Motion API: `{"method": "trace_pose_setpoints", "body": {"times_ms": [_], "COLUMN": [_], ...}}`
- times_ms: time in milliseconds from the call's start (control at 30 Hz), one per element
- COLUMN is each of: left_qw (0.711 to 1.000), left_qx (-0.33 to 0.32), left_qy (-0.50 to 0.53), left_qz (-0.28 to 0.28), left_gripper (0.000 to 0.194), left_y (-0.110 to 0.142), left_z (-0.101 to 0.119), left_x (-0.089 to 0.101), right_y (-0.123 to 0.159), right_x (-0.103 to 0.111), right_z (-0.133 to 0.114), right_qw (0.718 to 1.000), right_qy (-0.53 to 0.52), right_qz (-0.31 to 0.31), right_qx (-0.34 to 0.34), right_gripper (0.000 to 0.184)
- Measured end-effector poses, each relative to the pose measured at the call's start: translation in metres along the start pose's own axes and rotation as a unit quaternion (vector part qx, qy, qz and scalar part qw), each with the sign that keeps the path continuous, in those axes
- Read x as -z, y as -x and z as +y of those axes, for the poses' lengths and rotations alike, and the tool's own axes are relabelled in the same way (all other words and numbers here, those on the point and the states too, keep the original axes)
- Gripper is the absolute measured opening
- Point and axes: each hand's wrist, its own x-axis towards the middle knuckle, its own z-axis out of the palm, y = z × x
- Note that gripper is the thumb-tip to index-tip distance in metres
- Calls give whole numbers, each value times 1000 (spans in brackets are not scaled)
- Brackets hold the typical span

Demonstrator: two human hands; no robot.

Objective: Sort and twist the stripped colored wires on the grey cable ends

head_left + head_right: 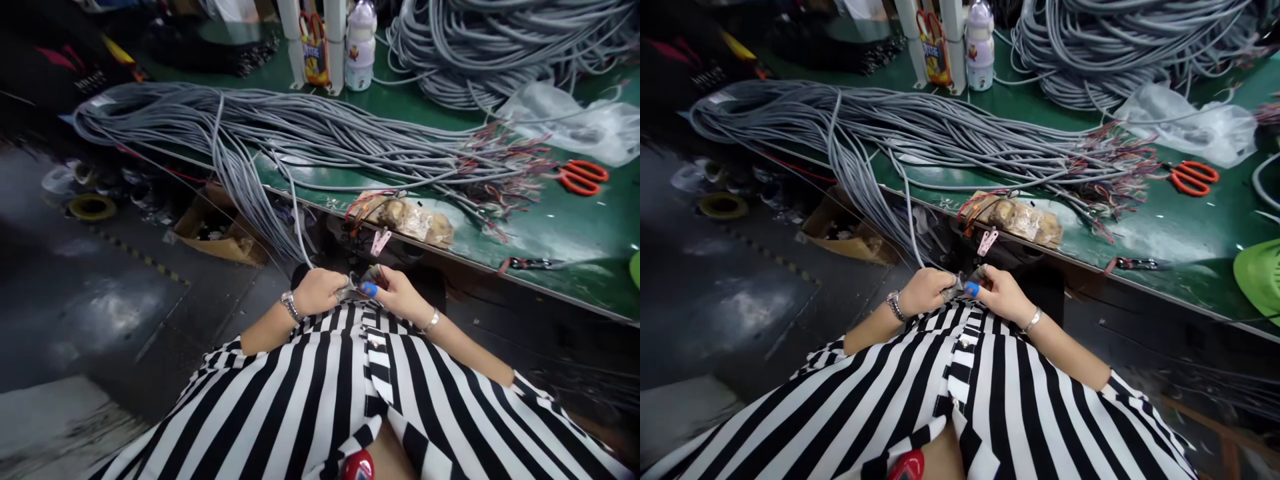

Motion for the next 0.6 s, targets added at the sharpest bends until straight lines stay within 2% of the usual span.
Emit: {"method": "trace_pose_setpoints", "body": {"times_ms": [100,167,267,333,400,467,600], "left_qw": [1000,997,976,958,957,968,982], "left_qx": [2,4,33,70,94,88,61], "left_qy": [15,67,197,242,221,167,111], "left_qz": [3,24,92,138,164,165,141], "left_gripper": [11,11,21,30,30,27,28], "left_y": [-7,-9,-10,-10,-10,-9,-3], "left_z": [2,1,-3,-6,-6,-4,-2], "left_x": [0,-2,-7,-9,-8,-4,1], "right_y": [1,2,4,4,4,5,7], "right_x": [0,1,3,5,7,9,10], "right_z": [3,5,6,4,2,-1,-7], "right_qw": [1000,998,995,994,994,996,997], "right_qy": [0,-21,-50,-49,-22,13,67], "right_qz": [25,52,88,100,98,76,32], "right_qx": [-2,-1,1,12,36,55,12], "right_gripper": [26,24,24,25,24,22,15]}}
